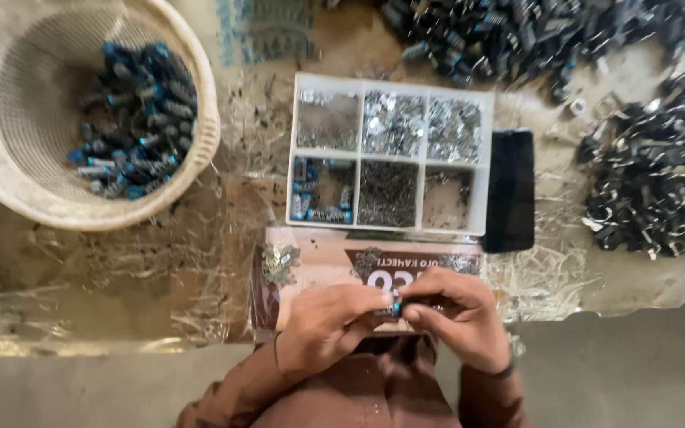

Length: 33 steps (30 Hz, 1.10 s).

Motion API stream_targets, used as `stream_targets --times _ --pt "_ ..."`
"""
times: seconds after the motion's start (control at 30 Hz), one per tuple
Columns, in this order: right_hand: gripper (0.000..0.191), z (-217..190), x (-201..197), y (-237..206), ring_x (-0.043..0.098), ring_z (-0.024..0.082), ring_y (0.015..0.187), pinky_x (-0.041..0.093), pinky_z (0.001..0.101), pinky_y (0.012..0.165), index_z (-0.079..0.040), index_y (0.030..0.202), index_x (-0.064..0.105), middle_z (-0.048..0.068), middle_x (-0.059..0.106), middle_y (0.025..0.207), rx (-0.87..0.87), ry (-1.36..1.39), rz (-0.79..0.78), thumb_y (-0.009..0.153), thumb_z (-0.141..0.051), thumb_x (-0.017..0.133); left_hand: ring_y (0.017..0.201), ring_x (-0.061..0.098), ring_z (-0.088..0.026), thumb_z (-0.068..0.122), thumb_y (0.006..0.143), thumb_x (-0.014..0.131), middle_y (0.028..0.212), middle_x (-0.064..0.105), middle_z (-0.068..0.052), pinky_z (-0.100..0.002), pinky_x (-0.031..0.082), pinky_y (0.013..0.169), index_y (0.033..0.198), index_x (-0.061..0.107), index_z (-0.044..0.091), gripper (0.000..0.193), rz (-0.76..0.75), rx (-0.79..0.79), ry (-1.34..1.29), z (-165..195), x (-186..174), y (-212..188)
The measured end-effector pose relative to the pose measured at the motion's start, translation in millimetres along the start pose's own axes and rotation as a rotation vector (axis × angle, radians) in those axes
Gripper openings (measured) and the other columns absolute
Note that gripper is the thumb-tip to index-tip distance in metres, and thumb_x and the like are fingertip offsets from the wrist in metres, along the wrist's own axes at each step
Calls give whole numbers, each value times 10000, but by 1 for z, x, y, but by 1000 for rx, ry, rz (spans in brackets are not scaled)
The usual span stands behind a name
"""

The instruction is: The person picks small metal and plastic hardware parts from a compartment box and piles on the workbench and fits them together by hand, pressing components into each other to build finished assemblies, then sets completed pieces aside. The person repeats this assembly cycle throughout the episode.

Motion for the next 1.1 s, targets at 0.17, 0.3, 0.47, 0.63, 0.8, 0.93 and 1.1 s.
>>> stream_targets --times 0.17,0.3,0.47,0.63,0.8,0.93,1.1 --pt "54 -85 -39 34 722 147 760 561 254 659 -121 885 757 49 760 901 -521 185 -359 924 -157 770 820 774 -138 191 838 873 1033 768 -108 -252 638 719 1048 695 39 315 135 -55 -123 -2 -42 2" --pt "447 -58 -104 45 596 188 1120 505 343 986 49 1366 580 130 615 1254 -364 131 498 1059 -254 698 787 780 -117 190 840 865 966 782 -61 -232 621 703 1108 682 9 372 181 -114 -7 -5 -56 -3" --pt "535 -55 -62 4 580 229 1277 501 393 1088 41 1380 521 164 566 1403 -347 99 410 1021 -327 669 789 779 -131 162 873 845 998 785 -69 -244 607 720 1145 667 12 358 240 -184 -4 -10 -64 -5" --pt "330 -27 -30 -57 652 209 1067 555 336 970 3 1270 639 134 666 1282 -240 -234 491 995 -134 761 838 773 -160 158 897 841 1039 770 -97 -261 606 754 1181 645 6 377 213 -139 81 -9 -65 -5" --pt "266 4 33 -81 670 248 846 552 335 757 -49 1009 760 53 705 959 -304 -745 245 769 -25 873 855 764 -152 164 947 836 1064 763 -110 -229 603 710 1215 621 3 379 197 -135 23 -20 -65 -17" --pt "311 0 52 -88 658 265 929 536 380 815 -68 1082 758 77 695 1016 -485 -930 257 790 -80 862 814 762 -145 165 949 836 1050 761 -110 -225 596 702 1206 634 2 365 213 -157 12 -23 -59 -26" --pt "398 -2 70 -74 604 239 913 498 372 841 -81 1179 762 67 666 1091 -532 -1041 304 833 -246 870 846 762 -150 165 945 827 1054 761 -110 -227 600 697 1192 652 -3 346 191 -164 16 -20 -51 -30"
Point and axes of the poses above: each hand's wrist, its own y-axis towards the middle knuckle, its own x-axis out of the palm, z = x × y, the point moved 10 cm from there along y, towards the middle knuckle
